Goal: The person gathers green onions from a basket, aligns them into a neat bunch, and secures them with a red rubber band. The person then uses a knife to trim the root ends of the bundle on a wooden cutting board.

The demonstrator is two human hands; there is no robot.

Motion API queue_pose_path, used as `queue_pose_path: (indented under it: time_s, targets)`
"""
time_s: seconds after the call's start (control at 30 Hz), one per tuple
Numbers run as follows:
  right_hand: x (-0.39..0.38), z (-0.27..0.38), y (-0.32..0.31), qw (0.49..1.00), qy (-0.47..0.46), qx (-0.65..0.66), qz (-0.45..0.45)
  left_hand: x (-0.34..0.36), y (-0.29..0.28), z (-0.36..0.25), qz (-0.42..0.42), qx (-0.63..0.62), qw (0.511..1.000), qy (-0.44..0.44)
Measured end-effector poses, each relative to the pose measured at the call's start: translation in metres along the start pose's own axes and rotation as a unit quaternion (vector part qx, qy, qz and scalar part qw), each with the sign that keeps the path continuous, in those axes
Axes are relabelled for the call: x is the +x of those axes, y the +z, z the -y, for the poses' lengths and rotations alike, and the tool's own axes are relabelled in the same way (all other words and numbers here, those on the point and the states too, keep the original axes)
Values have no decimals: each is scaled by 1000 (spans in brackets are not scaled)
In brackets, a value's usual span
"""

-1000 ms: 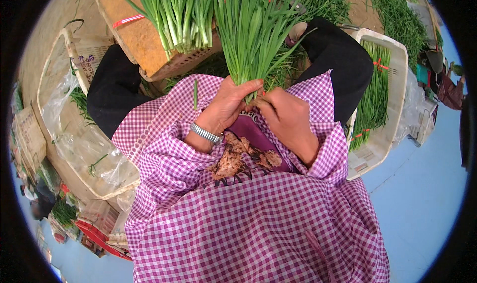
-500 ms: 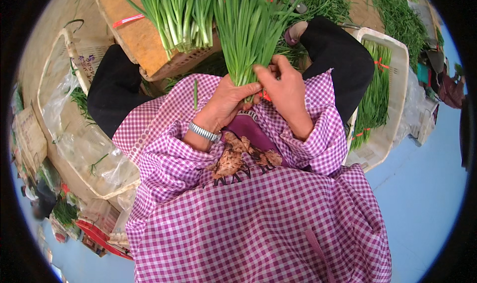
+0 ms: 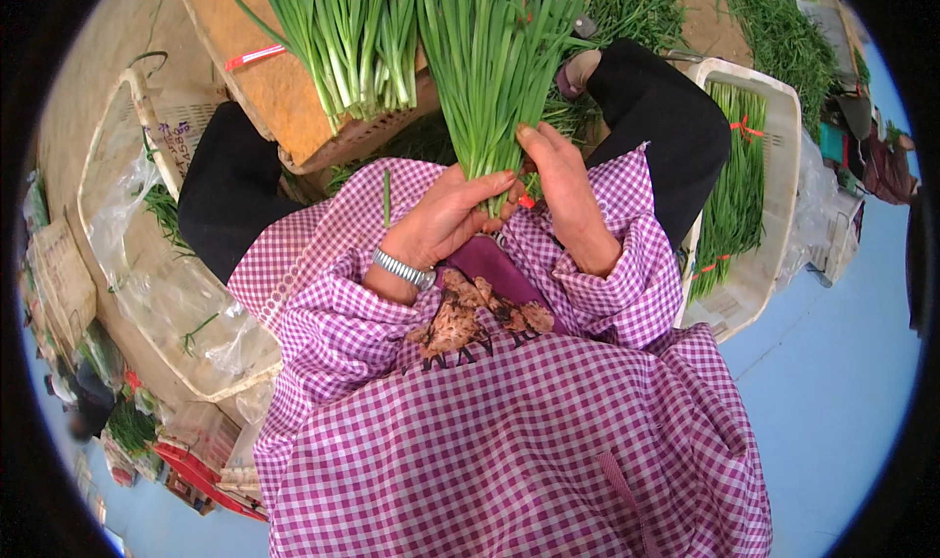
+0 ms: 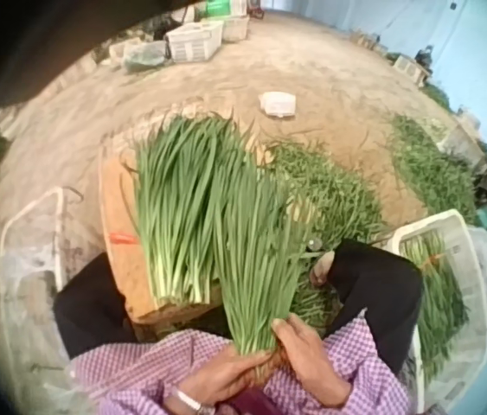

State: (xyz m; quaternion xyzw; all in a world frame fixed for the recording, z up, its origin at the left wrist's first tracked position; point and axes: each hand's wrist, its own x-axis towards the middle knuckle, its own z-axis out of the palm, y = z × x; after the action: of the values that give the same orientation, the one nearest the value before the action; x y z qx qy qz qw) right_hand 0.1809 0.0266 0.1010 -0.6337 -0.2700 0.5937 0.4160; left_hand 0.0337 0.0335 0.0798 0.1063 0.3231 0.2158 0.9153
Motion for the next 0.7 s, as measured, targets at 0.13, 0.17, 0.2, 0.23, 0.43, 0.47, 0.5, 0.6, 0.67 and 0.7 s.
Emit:
queue_pose_path:
  time_s: [0.13, 0.17, 0.2, 0.23, 0.43, 0.47, 0.5, 0.6, 0.67, 0.7]
  targets:
    - [3, 17, 6, 1000, 7, 22, 19, -1, 0, 3, 28, 16, 999, 12]
    - [6, 15, 4, 1000, -7, -5, 24, 0, -3, 6, 38, 19, 999, 12]
    - [7, 17, 5, 999, -41, -6, 16, -2, 0, 4, 47, 22, 998, 19]
    - [8, 19, 6, 997, -74, -6, 8, -7, 5, 2, 55, 25, 998, 25]
    - [23, 11, 1, 998, 28, 51, 11, -4, 1, 14, 36, -61, 997, -11]
    - [24, 13, 0, 995, 38, 86, 40, -2, -1, 13, 49, -59, 997, -16]
    - [23, 14, -3, 989, 51, 122, 69, -1, -4, 14, 59, -59, 996, -23]
    - [25, 22, -4, 975, 67, 170, 130, 0, -7, 17, 67, -59, 996, -31]
    - [29, 25, -3, 967, 76, 188, 153, 0, -5, 19, 54, -48, 997, -33]
    - [33, 23, -4, 957, 87, 213, 177, 1, -5, 20, 60, -43, 997, -33]
